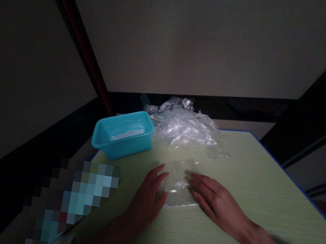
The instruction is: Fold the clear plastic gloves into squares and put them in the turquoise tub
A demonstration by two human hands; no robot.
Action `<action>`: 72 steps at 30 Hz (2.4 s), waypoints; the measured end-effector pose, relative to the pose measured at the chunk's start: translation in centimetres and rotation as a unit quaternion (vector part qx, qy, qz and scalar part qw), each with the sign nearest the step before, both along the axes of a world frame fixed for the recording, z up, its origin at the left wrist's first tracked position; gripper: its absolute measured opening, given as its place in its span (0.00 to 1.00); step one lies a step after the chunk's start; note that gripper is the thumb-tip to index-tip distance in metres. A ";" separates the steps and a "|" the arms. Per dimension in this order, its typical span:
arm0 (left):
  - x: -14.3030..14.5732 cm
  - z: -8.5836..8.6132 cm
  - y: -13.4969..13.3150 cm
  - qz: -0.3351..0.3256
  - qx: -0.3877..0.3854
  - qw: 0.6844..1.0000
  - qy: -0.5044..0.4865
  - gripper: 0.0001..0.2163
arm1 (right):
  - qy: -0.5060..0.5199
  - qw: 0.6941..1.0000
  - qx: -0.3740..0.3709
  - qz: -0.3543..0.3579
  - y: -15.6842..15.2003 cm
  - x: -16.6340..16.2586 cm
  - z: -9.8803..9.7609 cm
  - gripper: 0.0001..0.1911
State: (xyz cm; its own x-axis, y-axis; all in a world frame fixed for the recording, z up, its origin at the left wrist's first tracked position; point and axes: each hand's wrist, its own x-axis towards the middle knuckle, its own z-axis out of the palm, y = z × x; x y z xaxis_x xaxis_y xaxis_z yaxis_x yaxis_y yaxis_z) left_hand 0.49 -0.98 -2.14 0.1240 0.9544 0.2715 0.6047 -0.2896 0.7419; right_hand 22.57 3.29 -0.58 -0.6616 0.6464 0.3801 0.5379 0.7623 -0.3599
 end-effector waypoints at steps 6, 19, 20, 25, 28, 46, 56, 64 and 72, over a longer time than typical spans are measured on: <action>0.9 -0.2 -0.5 -0.132 0.012 0.974 0.181 0.25 | -0.090 0.993 -0.015 0.072 -0.5 -0.3 0.0 0.27; -1.0 0.5 0.7 -0.025 -0.049 0.996 0.070 0.24 | -0.133 0.958 -0.118 0.226 -1.8 0.0 1.6 0.37; -1.1 0.6 0.9 -0.023 -0.048 0.997 0.061 0.24 | -0.130 0.957 -0.125 0.228 -1.8 0.0 1.6 0.37; -0.8 1.2 2.4 -0.078 -0.016 0.992 0.095 0.22 | -0.157 0.945 -0.152 0.243 -1.6 0.1 1.6 0.37; -0.2 1.2 3.3 -0.094 -0.029 0.986 0.135 0.25 | -0.181 0.940 -0.159 0.243 -1.4 0.0 1.8 0.37; -0.5 1.4 0.9 -0.166 -0.026 0.934 0.316 0.24 | -0.184 0.978 -0.007 0.099 0.1 1.2 -0.2 0.32; -0.3 1.6 1.4 -0.159 -0.043 0.924 0.346 0.27 | -0.183 0.980 0.020 0.074 0.0 1.2 -0.6 0.31; -0.4 1.8 1.4 -0.152 -0.046 0.925 0.345 0.28 | -0.184 0.979 0.049 0.070 -0.5 1.6 -1.0 0.38; 0.0 1.4 0.8 -0.158 -0.016 0.933 0.323 0.29 | -0.170 0.979 0.055 0.093 -1.6 1.2 -0.1 0.46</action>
State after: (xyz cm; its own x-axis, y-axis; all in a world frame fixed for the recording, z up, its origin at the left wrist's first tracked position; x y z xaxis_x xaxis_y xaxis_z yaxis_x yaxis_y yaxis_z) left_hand 0.50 -0.18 -0.70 0.5283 0.8490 0.0142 0.8168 -0.5127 0.2646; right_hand 23.80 1.70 -0.71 -0.8642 0.4706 0.1778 0.4614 0.8823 -0.0928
